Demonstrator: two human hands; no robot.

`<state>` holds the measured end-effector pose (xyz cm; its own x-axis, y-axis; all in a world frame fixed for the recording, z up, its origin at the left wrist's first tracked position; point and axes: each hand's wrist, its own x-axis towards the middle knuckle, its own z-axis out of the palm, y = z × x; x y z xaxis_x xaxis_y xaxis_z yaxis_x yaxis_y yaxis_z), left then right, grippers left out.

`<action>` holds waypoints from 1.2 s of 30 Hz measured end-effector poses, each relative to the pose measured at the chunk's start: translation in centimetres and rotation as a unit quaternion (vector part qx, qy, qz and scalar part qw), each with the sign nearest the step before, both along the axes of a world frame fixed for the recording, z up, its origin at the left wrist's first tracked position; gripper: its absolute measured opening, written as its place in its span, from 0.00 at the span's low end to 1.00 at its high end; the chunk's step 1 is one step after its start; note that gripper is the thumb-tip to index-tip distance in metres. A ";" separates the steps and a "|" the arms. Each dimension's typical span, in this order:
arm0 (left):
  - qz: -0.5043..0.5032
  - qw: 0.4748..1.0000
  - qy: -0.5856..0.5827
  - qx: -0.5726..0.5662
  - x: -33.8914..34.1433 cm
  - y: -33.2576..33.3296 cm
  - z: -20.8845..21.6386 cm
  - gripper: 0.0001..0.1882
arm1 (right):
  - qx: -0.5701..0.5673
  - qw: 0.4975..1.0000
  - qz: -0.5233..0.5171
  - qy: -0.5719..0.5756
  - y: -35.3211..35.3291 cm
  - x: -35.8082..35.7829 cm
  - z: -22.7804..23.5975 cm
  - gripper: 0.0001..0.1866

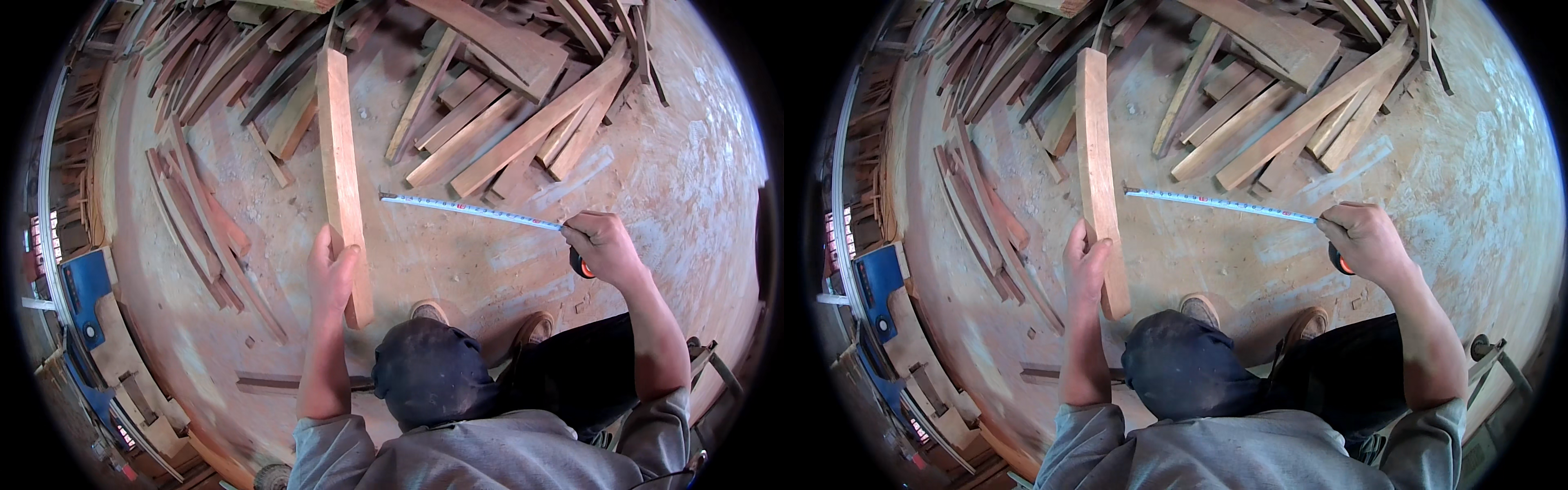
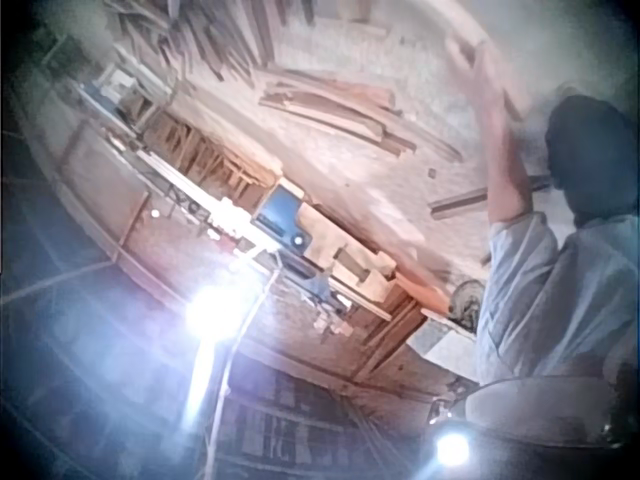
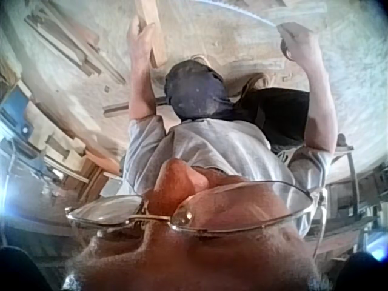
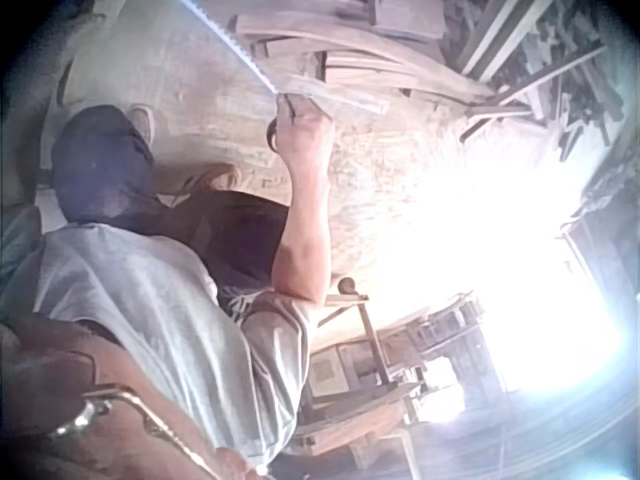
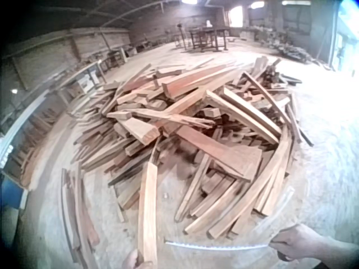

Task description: The person repeatedly picks up wooden planks from a large pile on the floor and measures their length using a tape measure. After measuring each piece, the person places it back into the pile or onto a nearby stack. The process is continuous and repetitive throughout the clip.

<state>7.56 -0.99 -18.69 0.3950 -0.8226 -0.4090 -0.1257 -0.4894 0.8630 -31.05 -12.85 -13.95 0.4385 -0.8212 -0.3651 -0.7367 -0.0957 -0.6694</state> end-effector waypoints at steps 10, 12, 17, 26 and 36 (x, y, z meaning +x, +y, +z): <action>-0.048 0.977 -0.209 0.021 -1.2 0.2 0.2 0.30 | 0.004 1.000 0.003 0.016 -0.4 0.1 -0.5 0.06; -0.073 0.969 -0.235 -0.001 -1.7 0.4 0.4 0.31 | 0.009 1.000 0.001 0.007 -0.4 0.3 -0.6 0.06; -0.088 0.977 -0.196 -0.008 -3.2 0.6 1.3 0.30 | 0.015 1.000 0.004 -0.024 -0.1 1.1 -0.8 0.06; -0.133 0.964 -0.225 -0.045 -3.6 1.0 1.1 0.31 | -0.021 1.000 0.018 -0.004 0.0 0.8 -1.3 0.06; -0.115 0.979 -0.166 -0.031 -3.4 1.1 1.4 0.30 | -0.032 0.999 0.027 -0.002 0.0 0.8 -1.1 0.05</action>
